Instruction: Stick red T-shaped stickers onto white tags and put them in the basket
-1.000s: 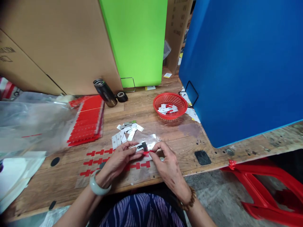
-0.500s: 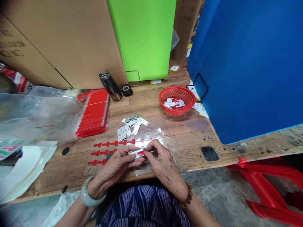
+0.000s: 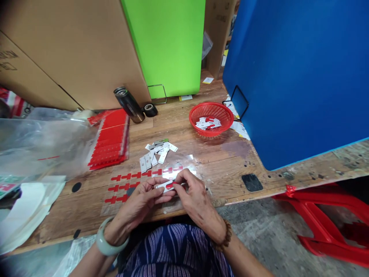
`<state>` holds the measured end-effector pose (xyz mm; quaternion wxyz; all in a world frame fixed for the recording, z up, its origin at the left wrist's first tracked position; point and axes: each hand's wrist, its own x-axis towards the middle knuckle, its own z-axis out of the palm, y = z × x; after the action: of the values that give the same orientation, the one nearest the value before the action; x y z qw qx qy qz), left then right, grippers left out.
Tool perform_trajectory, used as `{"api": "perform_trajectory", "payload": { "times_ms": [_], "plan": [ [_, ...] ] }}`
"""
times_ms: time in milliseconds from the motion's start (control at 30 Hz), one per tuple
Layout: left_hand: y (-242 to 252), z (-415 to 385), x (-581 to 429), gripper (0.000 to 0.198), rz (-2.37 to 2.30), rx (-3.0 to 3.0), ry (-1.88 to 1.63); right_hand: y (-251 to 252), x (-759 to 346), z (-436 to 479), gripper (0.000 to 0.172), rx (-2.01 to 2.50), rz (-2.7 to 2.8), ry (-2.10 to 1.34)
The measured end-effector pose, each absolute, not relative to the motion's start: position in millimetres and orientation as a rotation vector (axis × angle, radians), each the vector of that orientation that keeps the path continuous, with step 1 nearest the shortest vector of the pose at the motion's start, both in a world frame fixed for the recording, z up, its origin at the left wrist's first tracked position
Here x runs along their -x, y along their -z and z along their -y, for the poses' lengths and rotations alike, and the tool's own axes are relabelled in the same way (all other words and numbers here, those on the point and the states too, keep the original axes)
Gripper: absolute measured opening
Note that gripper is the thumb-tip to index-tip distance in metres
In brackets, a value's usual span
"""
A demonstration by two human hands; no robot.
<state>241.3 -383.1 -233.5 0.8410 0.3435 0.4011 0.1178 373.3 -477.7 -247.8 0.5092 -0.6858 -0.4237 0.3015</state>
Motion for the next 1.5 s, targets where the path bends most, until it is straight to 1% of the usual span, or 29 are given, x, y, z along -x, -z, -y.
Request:
{"api": "perform_trajectory", "payload": {
  "times_ms": [200,800,1000,1133,1400,1500],
  "plan": [
    [235.3,382.5,-241.6,0.024,-0.856,-0.718,-0.245,244.4,-373.2,477.7,0.007,1.725,1.061,-0.659],
    [234.5,381.9,-241.2,0.026,-0.855,-0.746,-0.249,248.2,-371.6,477.0,0.008,1.696,1.095,-0.619],
    [234.1,385.0,-244.8,0.037,-0.900,-0.791,-0.270,248.9,-370.4,476.8,0.009,1.708,1.086,-0.612],
    [238.4,387.1,-246.5,0.039,-0.944,-0.835,-0.303,248.7,-369.5,475.4,0.010,1.727,1.071,-0.627],
    [242.7,385.9,-245.0,0.033,-0.957,-0.957,-0.384,245.0,-364.0,475.4,0.012,1.691,0.921,-0.796],
    [240.9,385.9,-245.5,0.032,-0.976,-1.004,-0.407,241.6,-361.4,476.1,0.011,1.698,0.891,-0.803]
  ]
}}
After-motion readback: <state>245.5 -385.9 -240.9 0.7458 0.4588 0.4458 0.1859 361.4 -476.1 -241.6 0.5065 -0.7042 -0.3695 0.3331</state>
